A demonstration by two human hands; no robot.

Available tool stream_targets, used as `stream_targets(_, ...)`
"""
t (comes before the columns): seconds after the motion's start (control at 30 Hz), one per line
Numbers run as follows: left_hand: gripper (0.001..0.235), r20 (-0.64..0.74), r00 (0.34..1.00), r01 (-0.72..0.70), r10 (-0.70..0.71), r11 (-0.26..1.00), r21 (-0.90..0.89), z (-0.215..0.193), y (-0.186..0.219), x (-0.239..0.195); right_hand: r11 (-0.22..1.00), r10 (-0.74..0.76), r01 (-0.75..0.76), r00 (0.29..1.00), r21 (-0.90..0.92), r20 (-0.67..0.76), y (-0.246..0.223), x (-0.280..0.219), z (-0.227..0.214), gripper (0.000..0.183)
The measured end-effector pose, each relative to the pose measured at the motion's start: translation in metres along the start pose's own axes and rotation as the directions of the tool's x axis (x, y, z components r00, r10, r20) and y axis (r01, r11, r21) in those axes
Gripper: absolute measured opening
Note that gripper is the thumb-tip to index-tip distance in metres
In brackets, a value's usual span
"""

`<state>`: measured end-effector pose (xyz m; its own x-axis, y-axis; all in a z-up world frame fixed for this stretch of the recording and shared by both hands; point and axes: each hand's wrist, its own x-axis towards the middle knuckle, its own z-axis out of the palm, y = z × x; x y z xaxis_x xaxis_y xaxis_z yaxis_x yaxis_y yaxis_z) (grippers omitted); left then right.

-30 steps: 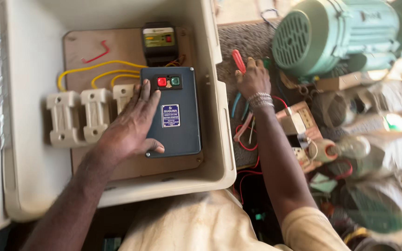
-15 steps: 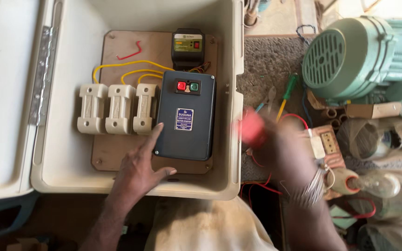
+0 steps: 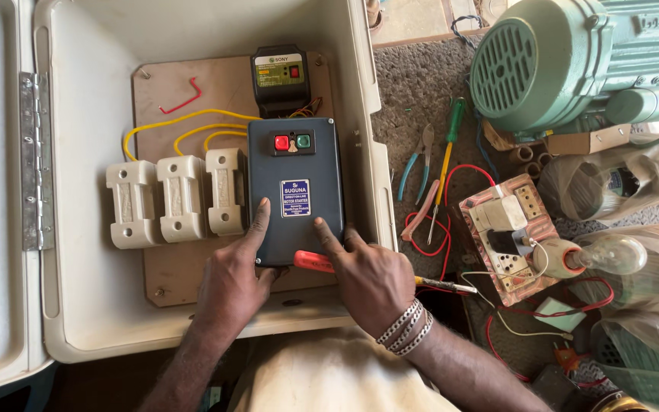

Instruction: The person connects colored wires to terminals inside a motor starter and a solar charge controller mounted in a plastic enclosure. They use a screwdriver to tighten connections, then place the cover over the starter and close the enclosure lid.

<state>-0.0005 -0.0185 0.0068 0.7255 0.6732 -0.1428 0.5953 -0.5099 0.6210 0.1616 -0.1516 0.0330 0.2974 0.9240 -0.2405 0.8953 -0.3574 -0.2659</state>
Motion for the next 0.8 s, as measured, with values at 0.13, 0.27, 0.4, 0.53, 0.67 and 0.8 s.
stream_targets(0.13,0.111,-0.027,0.999,-0.04,0.04,0.999,-0.023,0.0,-0.001,-0.002,0.998,-0.034,0.04,0.992,0.044,-0.122,0.008,-0.005,0.006,0.075)
stream_targets(0.27,0.11,-0.059,0.995,-0.086,0.084,0.996,-0.029,0.0,-0.002,-0.002,0.995,-0.06,0.075,0.978,0.067,-0.199,0.009,-0.01,0.006,0.074)
stream_targets(0.4,0.11,-0.051,0.997,-0.064,0.062,0.998,-0.03,0.003,-0.003,-0.003,0.993,-0.064,0.087,0.966,0.083,-0.249,0.01,-0.011,0.007,0.072)
stream_targets(0.53,0.11,-0.064,0.993,-0.095,0.095,0.995,-0.005,0.006,-0.004,-0.001,0.994,-0.042,0.068,0.964,0.089,-0.263,0.013,-0.01,0.01,0.07)
stream_targets(0.67,0.109,-0.04,0.996,-0.076,0.076,0.997,0.011,0.008,-0.002,0.0,0.996,-0.044,0.061,0.966,0.059,-0.255,0.013,-0.009,0.012,0.065)
stream_targets(0.8,0.109,-0.027,0.994,-0.109,0.109,0.994,0.002,0.007,0.0,-0.002,0.997,-0.078,0.08,0.965,-0.002,-0.251,0.012,-0.009,0.015,0.064)
